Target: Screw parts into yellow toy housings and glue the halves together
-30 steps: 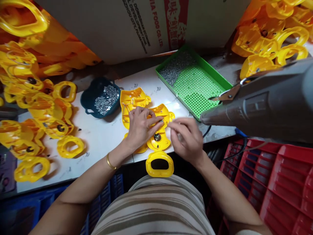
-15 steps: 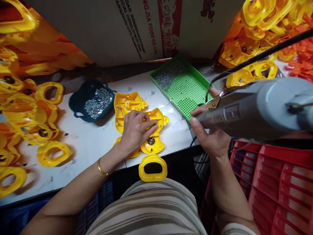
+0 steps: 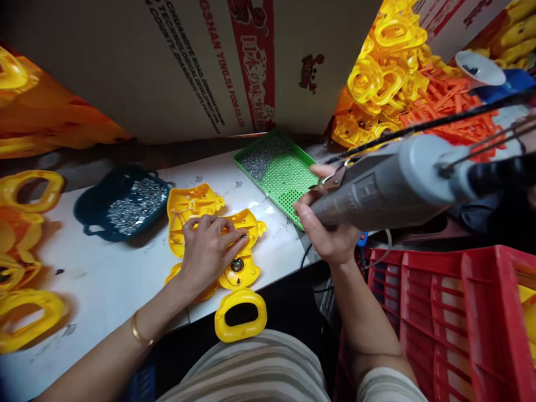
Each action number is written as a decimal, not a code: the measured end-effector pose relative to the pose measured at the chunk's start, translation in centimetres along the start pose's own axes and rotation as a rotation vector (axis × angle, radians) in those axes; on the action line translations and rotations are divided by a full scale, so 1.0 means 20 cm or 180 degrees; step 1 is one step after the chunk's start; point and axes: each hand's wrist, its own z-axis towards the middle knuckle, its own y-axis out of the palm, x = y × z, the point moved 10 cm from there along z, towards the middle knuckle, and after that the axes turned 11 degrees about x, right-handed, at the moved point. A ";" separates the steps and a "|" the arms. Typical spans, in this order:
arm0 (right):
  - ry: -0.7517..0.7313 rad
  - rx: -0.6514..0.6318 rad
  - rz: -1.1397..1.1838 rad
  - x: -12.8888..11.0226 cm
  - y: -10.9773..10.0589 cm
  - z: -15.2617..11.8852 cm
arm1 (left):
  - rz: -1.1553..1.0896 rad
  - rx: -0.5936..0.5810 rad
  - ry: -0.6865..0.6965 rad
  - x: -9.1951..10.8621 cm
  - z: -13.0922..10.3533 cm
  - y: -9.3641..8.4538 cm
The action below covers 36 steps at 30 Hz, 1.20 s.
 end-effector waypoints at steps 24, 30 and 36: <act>-0.0264 0.0958 0.0511 0.29 0.19 0.22 | -0.0035 -0.0111 -0.0113 -0.01 -0.01 0.01; -0.0301 0.0950 0.0712 0.29 0.20 0.22 | -0.0058 -0.0092 -0.0101 0.00 0.00 0.00; -0.0208 0.0856 0.0939 0.32 0.21 0.22 | -0.0071 -0.0102 -0.0111 0.00 0.01 -0.01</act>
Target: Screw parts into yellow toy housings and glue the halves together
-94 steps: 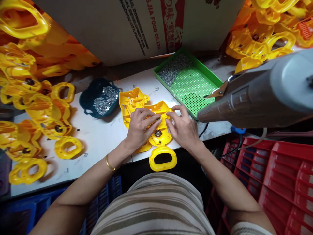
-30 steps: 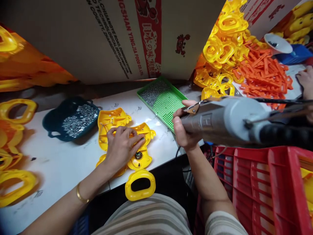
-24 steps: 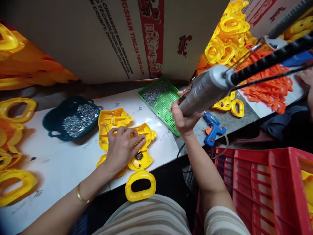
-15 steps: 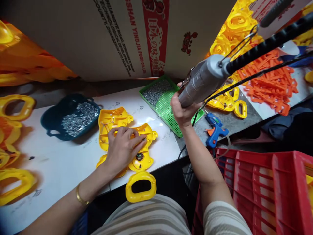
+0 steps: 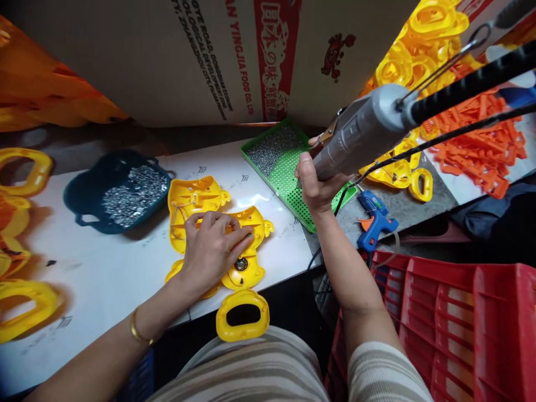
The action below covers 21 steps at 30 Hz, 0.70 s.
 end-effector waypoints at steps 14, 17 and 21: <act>-0.0001 0.0062 -0.0070 0.00 0.00 0.01 | -0.0068 -0.0087 -0.0100 -0.01 -0.01 0.02; -0.0008 0.0046 -0.0162 0.01 0.00 0.01 | -0.0069 -0.0073 -0.0110 -0.01 0.00 0.01; 0.0107 0.0105 -0.0202 0.02 -0.01 0.00 | -0.0080 -0.0113 -0.0130 -0.01 0.00 0.02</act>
